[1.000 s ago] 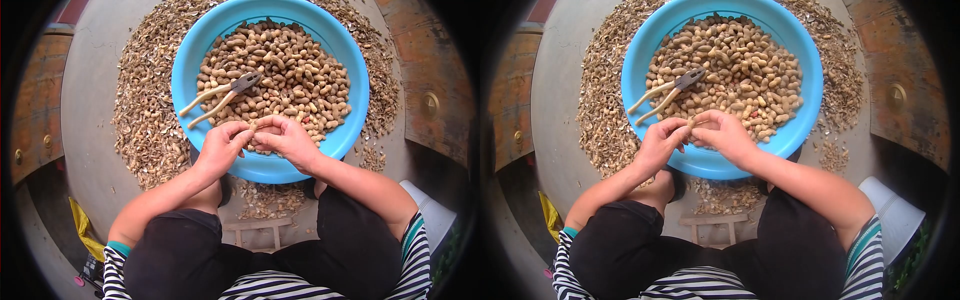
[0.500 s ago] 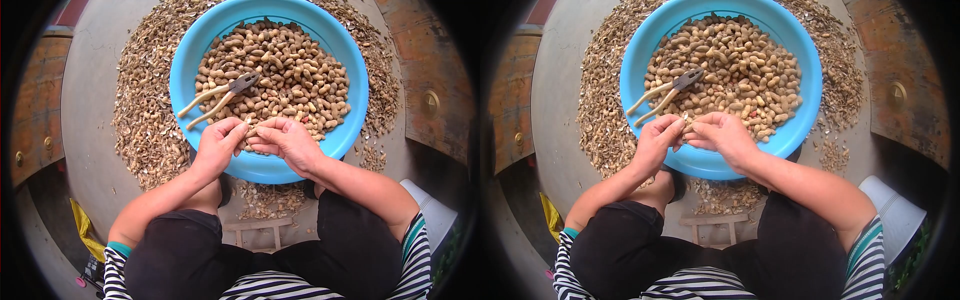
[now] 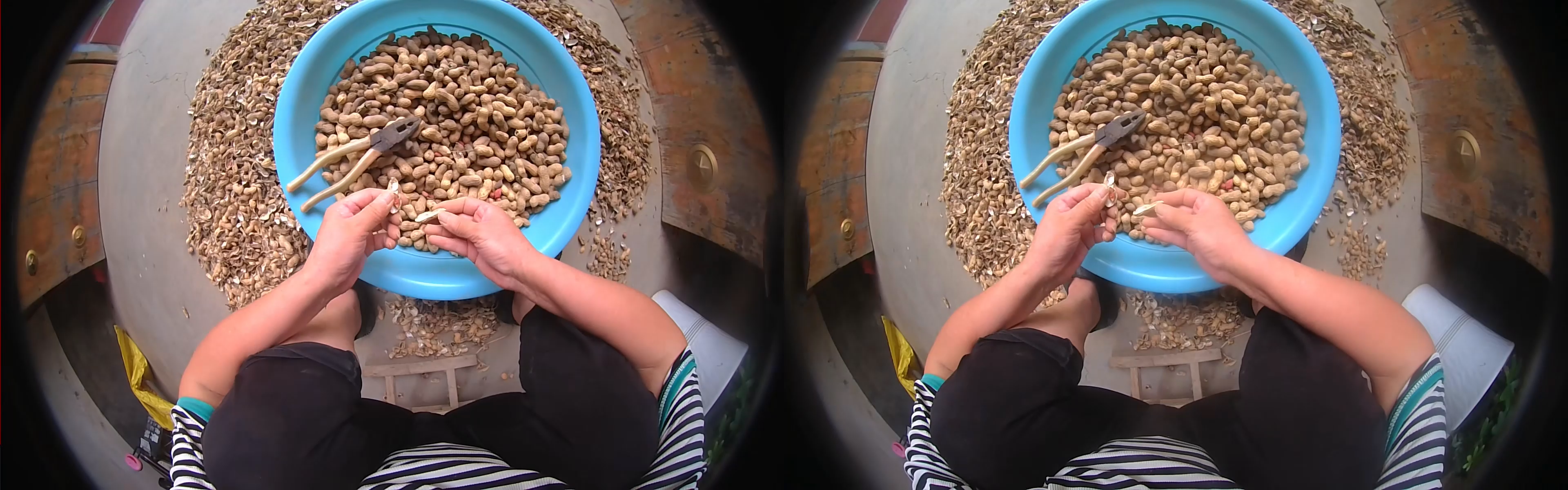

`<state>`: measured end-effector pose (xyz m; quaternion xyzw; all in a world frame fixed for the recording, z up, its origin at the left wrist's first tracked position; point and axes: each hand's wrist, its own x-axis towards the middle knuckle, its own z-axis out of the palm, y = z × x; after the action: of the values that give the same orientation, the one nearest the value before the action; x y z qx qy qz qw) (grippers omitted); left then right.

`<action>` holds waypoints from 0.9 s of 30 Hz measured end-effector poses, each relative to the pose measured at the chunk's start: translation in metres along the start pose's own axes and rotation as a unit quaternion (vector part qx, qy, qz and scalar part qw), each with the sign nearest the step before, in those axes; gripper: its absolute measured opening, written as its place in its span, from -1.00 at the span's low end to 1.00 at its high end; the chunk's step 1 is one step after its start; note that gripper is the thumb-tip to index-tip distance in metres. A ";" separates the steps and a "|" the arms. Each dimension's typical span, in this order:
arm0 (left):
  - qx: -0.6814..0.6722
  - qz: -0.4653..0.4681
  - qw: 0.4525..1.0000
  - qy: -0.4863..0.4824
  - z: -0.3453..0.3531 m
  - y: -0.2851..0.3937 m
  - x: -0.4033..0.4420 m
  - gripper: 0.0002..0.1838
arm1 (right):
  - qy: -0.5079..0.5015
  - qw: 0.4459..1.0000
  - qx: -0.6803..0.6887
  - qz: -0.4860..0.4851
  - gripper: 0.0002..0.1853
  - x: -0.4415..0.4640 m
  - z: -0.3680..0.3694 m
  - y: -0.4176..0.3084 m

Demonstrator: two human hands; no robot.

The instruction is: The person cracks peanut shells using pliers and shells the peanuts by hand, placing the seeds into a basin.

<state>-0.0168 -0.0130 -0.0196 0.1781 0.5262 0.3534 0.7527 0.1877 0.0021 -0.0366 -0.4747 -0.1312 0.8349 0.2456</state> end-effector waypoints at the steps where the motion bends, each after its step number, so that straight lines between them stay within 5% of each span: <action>1: -0.019 -0.007 1.000 -0.008 0.000 0.000 0.000 -0.73 | -0.008 1.000 -0.003 0.007 -0.70 0.000 -0.002 0.000; 8: -0.049 -0.017 0.997 -0.049 -0.002 0.001 0.000 -0.76 | -0.080 0.982 -0.146 0.085 -0.75 -0.008 0.002 -0.002; 9: 0.199 0.085 0.976 -0.007 -0.001 0.000 -0.001 -0.79 | -0.112 0.967 -0.203 0.110 -0.73 -0.009 0.004 -0.004; 10: 0.431 0.182 0.883 0.035 0.003 0.001 -0.002 -0.82 | -0.109 0.967 -0.202 0.110 -0.73 -0.011 0.006 -0.004; 12: 0.340 0.147 0.929 0.027 0.008 0.005 -0.006 -0.85 | -0.290 0.864 -0.388 0.138 -0.68 -0.016 0.010 -0.006; 14: 0.533 0.261 0.804 0.031 0.008 0.010 -0.008 -0.84 | -0.300 0.820 -0.473 0.119 -0.70 -0.026 0.019 -0.014; 16: 0.501 0.248 0.828 0.041 0.011 0.012 -0.009 -0.86 | -0.281 0.762 -0.582 -0.037 -0.76 -0.025 0.015 -0.010; 18: 0.469 0.233 0.851 0.051 0.011 0.013 -0.009 -0.86 | -0.134 0.837 -0.530 -0.002 -0.85 -0.020 0.013 -0.015; 20: 0.347 0.136 0.927 0.035 0.009 0.012 -0.009 -0.85 | -0.012 0.750 -0.617 -0.238 -0.85 -0.003 -0.007 -0.010; 21: 0.346 0.135 0.928 0.036 0.006 0.011 -0.009 -0.85 | -0.013 0.749 -0.618 -0.238 -0.85 0.004 -0.014 -0.013; 23: 0.367 0.170 0.914 0.029 0.001 0.006 -0.006 -0.83 | 0.117 0.602 -0.675 -0.410 -0.86 0.018 -0.025 -0.020; 27: 0.323 0.112 0.940 -0.016 0.007 0.009 -0.012 -0.81 | 0.095 0.586 -0.742 -0.312 -0.85 0.037 -0.045 -0.033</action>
<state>-0.0156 -0.0149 -0.0037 0.4747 0.5766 0.2436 0.6187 0.2200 0.0486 -0.0717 -0.4991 -0.8208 0.2700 0.0648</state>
